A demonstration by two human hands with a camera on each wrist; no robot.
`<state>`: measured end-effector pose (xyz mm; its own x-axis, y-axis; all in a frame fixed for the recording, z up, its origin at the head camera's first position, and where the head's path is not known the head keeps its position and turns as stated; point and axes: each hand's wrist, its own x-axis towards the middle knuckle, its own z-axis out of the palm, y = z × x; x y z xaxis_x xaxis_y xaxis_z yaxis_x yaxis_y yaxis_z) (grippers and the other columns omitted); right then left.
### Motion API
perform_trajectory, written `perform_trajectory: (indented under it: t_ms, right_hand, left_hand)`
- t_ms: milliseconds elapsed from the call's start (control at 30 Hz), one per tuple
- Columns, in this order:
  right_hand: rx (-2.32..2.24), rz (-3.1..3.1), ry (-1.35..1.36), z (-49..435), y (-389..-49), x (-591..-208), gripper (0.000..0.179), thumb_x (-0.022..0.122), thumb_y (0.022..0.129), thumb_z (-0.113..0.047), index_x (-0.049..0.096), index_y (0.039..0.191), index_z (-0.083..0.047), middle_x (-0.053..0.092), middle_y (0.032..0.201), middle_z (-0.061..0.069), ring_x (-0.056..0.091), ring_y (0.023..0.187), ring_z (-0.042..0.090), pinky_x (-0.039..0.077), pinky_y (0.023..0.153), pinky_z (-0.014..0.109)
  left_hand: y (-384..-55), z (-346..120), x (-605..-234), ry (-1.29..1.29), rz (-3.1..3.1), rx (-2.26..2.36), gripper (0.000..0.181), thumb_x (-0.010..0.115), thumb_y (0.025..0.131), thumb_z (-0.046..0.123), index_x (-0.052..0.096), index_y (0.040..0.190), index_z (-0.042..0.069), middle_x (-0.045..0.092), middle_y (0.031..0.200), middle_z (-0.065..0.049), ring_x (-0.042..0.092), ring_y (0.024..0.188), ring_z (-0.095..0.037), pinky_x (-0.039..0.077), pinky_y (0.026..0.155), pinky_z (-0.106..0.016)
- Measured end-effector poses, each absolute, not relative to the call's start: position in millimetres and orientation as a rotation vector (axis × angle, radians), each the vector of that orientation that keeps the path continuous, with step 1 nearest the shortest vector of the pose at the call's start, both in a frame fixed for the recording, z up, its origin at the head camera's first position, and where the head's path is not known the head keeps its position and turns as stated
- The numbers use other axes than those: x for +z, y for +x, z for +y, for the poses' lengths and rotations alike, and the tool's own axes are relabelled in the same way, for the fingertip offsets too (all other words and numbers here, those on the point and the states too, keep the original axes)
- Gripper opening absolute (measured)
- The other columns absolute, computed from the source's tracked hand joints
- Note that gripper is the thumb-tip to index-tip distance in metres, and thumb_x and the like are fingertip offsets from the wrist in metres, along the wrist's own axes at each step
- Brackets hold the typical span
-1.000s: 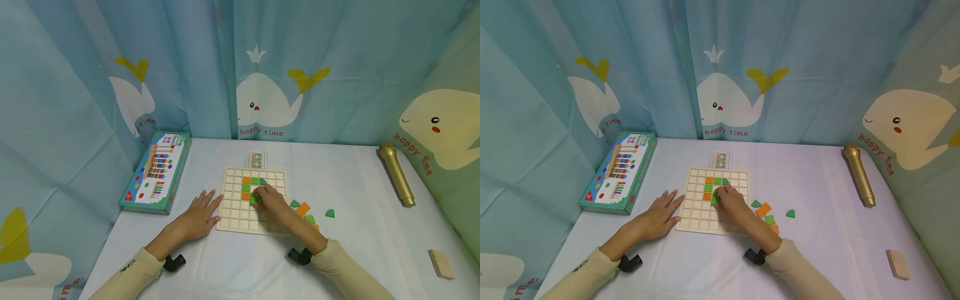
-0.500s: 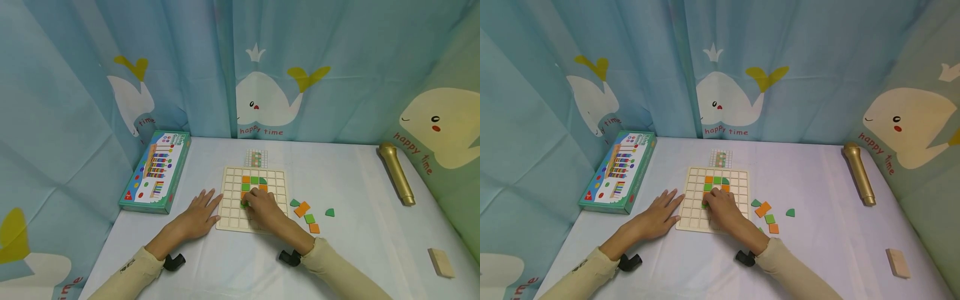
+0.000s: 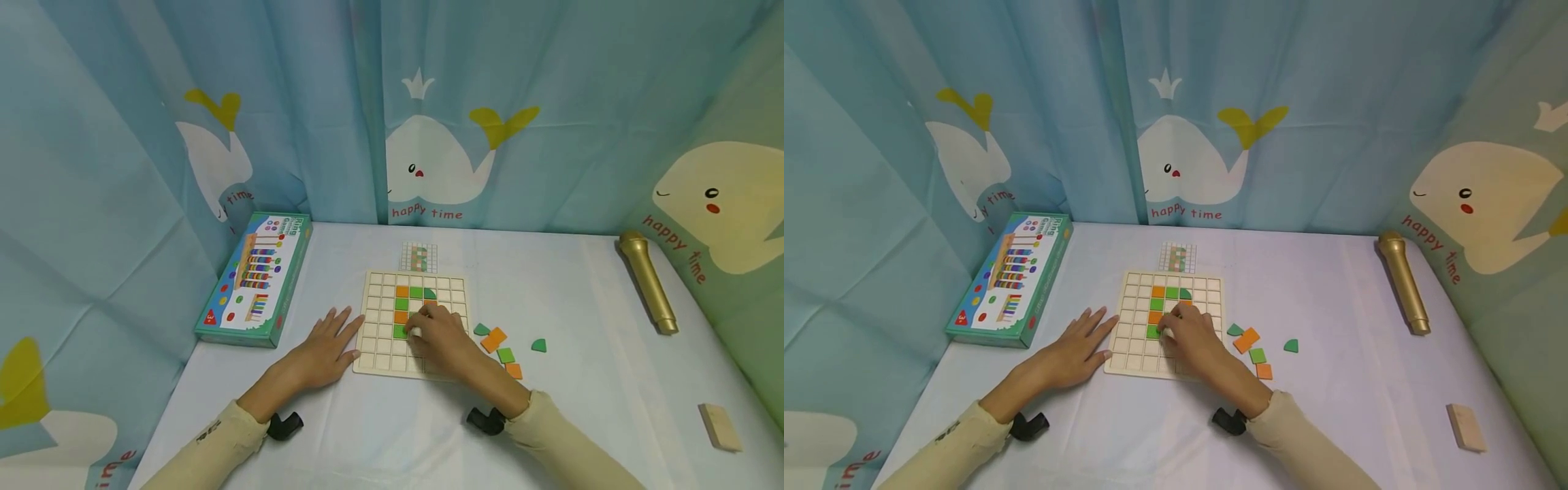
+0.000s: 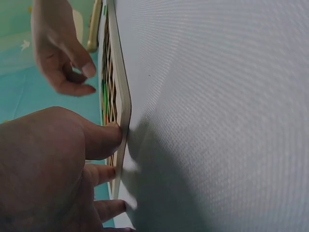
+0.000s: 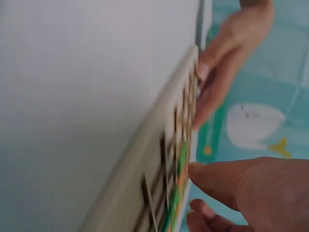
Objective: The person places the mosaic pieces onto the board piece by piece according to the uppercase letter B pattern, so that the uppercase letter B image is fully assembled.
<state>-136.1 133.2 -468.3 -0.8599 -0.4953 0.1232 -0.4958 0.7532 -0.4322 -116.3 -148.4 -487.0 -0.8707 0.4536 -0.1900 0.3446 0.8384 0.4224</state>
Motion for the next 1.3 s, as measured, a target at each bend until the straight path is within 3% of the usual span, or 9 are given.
perform_trajectory:
  t_ms: [167,300,433,533,633,767,900,1067,1300]
  right_hand:
    - [0.751,-3.059,0.634,172.9,-141.8,-460.2,0.022,0.076,0.098,-0.014,0.068,0.117,-0.008,0.063,0.113,0.012,0.059,0.100,0.027,0.041,0.081,0.043]
    - [0.729,-3.239,0.382,214.7,-151.8,-449.0,0.039,0.071,0.103,-0.024,0.056,0.130,0.000,0.060,0.121,0.022,0.060,0.107,0.036,0.043,0.087,0.054]
    - [0.697,-3.373,0.234,256.3,-163.4,-441.0,0.055,0.074,0.100,-0.031,0.052,0.131,0.008,0.058,0.123,0.031,0.059,0.111,0.045,0.043,0.088,0.063]
    - [0.713,-3.446,0.232,278.6,-169.4,-441.4,0.059,0.077,0.098,-0.033,0.050,0.129,0.010,0.058,0.120,0.033,0.059,0.105,0.043,0.045,0.087,0.061]
    - [0.763,-3.476,0.258,288.8,-172.1,-445.7,0.062,0.078,0.097,-0.036,0.049,0.127,0.010,0.057,0.114,0.029,0.056,0.098,0.036,0.048,0.082,0.051]
    - [0.816,-3.444,0.260,291.6,-174.4,-450.0,0.057,0.077,0.098,-0.036,0.051,0.123,0.007,0.056,0.107,0.024,0.054,0.093,0.032,0.048,0.077,0.044]
    - [0.817,-3.403,0.227,290.8,-176.8,-451.3,0.046,0.073,0.100,-0.030,0.055,0.121,0.006,0.057,0.110,0.025,0.056,0.095,0.035,0.050,0.080,0.049]
    - [0.843,-3.371,0.200,283.4,-174.1,-454.1,0.047,0.075,0.098,-0.031,0.056,0.121,0.006,0.056,0.115,0.028,0.057,0.102,0.039,0.051,0.087,0.054]
    - [0.868,-3.244,0.261,274.5,-170.2,-462.4,0.026,0.071,0.100,-0.008,0.060,0.119,0.007,0.055,0.116,0.026,0.057,0.103,0.038,0.053,0.090,0.054]
  left_hand:
    - [-117.0,-148.5,-488.9,0.610,2.735,0.535,0.066,0.051,0.111,0.038,0.027,0.169,0.016,0.017,0.176,-0.017,0.009,0.162,-0.046,0.017,0.128,-0.064]
    - [-117.1,-149.3,-489.1,0.608,2.735,0.528,0.066,0.050,0.111,0.037,0.027,0.169,0.015,0.016,0.176,-0.017,0.008,0.162,-0.046,0.017,0.128,-0.063]
    - [-116.7,-149.6,-486.4,0.607,2.729,0.547,0.066,0.051,0.111,0.036,0.027,0.169,0.014,0.017,0.176,-0.019,0.008,0.162,-0.046,0.016,0.128,-0.063]
    - [-116.4,-149.6,-485.2,0.610,2.726,0.543,0.065,0.050,0.112,0.035,0.027,0.169,0.014,0.017,0.175,-0.019,0.007,0.162,-0.046,0.016,0.128,-0.063]
    - [-116.3,-149.4,-485.0,0.610,2.724,0.542,0.066,0.050,0.112,0.036,0.027,0.169,0.014,0.016,0.176,-0.019,0.007,0.162,-0.046,0.016,0.129,-0.063]
    - [-116.5,-149.0,-484.8,0.607,2.725,0.544,0.066,0.050,0.112,0.036,0.027,0.169,0.014,0.016,0.176,-0.019,0.007,0.162,-0.046,0.016,0.129,-0.062]
    - [-117.0,-148.8,-485.8,0.610,2.725,0.547,0.065,0.050,0.112,0.036,0.027,0.169,0.014,0.016,0.176,-0.018,0.007,0.162,-0.046,0.016,0.129,-0.063]
    - [-117.1,-148.7,-486.2,0.611,2.726,0.546,0.065,0.050,0.112,0.036,0.027,0.169,0.015,0.016,0.176,-0.018,0.007,0.162,-0.045,0.016,0.129,-0.062]
    - [-117.1,-148.4,-485.4,0.611,2.724,0.544,0.065,0.049,0.112,0.037,0.027,0.169,0.015,0.016,0.176,-0.018,0.007,0.162,-0.045,0.016,0.129,-0.062]
